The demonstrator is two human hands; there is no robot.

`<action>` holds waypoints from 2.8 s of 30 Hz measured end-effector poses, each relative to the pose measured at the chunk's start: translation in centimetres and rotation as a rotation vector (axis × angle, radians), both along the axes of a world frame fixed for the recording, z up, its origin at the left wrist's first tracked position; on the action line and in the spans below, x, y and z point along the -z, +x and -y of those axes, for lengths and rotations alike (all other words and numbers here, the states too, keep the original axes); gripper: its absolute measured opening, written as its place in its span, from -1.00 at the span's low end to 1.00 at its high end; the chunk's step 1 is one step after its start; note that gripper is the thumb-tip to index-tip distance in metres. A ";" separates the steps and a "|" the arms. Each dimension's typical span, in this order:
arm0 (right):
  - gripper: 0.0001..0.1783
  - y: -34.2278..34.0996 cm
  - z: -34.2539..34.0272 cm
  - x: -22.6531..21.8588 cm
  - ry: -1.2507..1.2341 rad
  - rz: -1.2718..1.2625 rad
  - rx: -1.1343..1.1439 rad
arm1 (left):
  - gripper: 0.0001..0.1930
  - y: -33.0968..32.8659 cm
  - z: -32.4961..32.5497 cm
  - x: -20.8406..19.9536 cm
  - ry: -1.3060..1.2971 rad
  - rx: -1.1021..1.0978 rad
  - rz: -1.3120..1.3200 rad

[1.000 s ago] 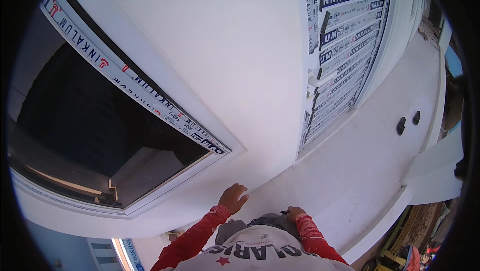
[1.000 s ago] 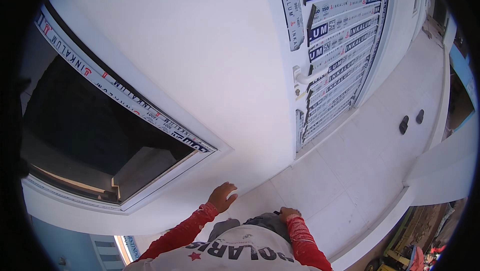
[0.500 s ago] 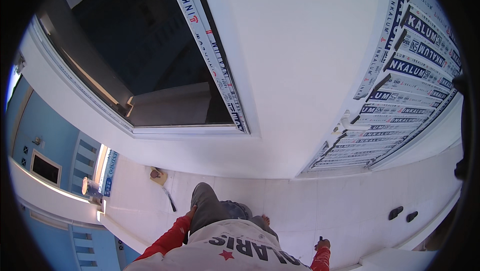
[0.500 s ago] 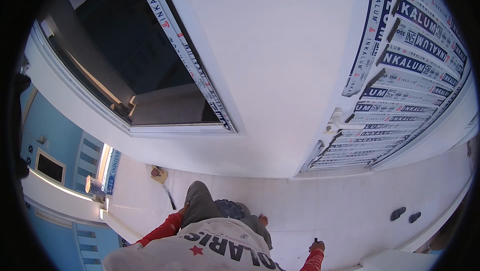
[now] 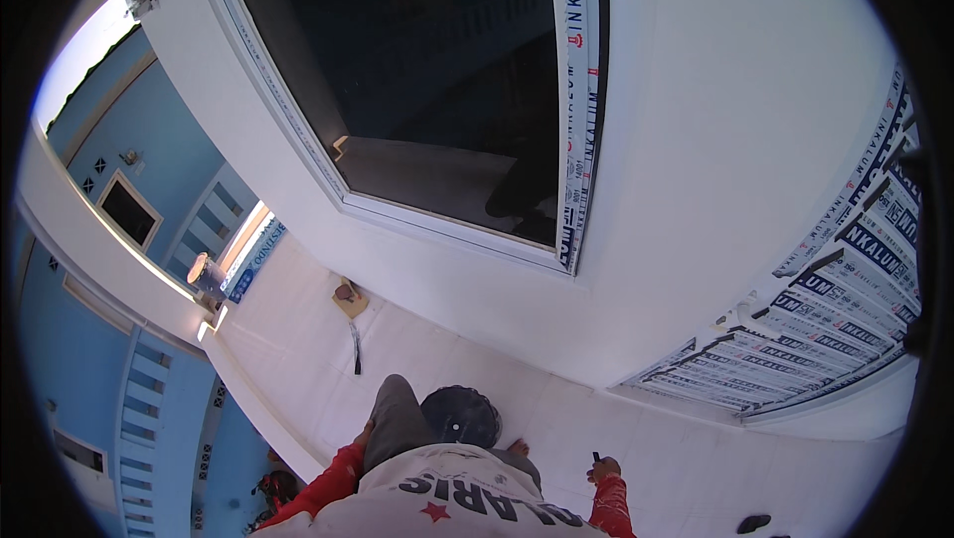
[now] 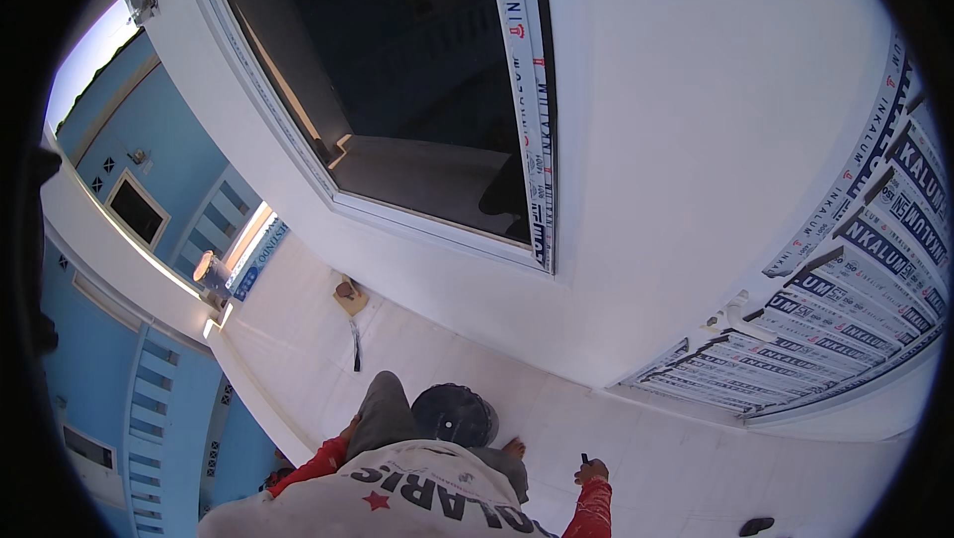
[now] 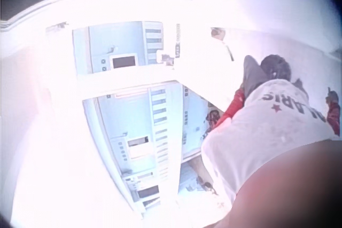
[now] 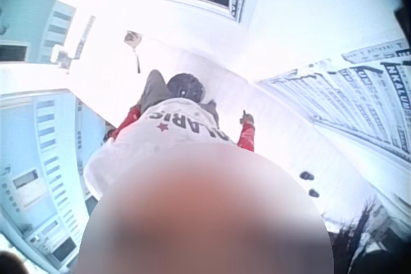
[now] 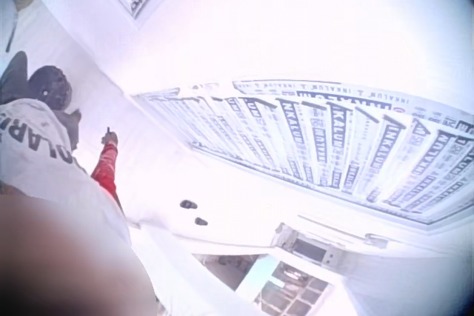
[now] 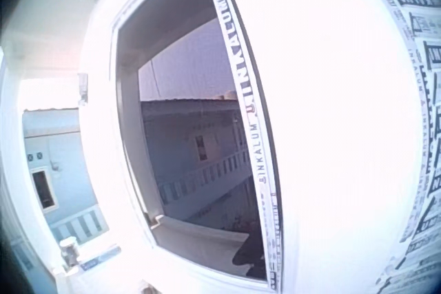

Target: The person uses a utility knife to carefully cut and peel protective film from the edges of a white window frame. They work along the bottom, side, and top edges, removing strips of film and exposing the frame surface.

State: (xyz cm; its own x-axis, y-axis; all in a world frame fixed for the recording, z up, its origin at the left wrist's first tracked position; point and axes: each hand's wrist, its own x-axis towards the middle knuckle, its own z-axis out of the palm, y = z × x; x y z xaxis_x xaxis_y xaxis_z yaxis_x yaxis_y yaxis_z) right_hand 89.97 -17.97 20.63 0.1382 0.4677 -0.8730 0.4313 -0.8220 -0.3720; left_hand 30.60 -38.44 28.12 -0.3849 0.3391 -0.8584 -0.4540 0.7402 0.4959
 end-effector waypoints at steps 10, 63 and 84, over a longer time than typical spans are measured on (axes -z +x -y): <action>-0.77 -0.9 -3.9 -0.2 0.078 -0.018 -0.047 | 0.13 1.5 4.2 -1.0 -0.271 0.069 -0.119; -0.75 -17.9 -14.0 -50.5 0.430 -0.553 0.140 | -0.01 -16.0 -19.5 -44.7 0.197 1.300 -0.817; -0.64 -20.0 -26.0 -131.1 2.380 1.356 0.172 | -0.06 -19.6 -23.2 -43.3 0.249 1.463 -0.732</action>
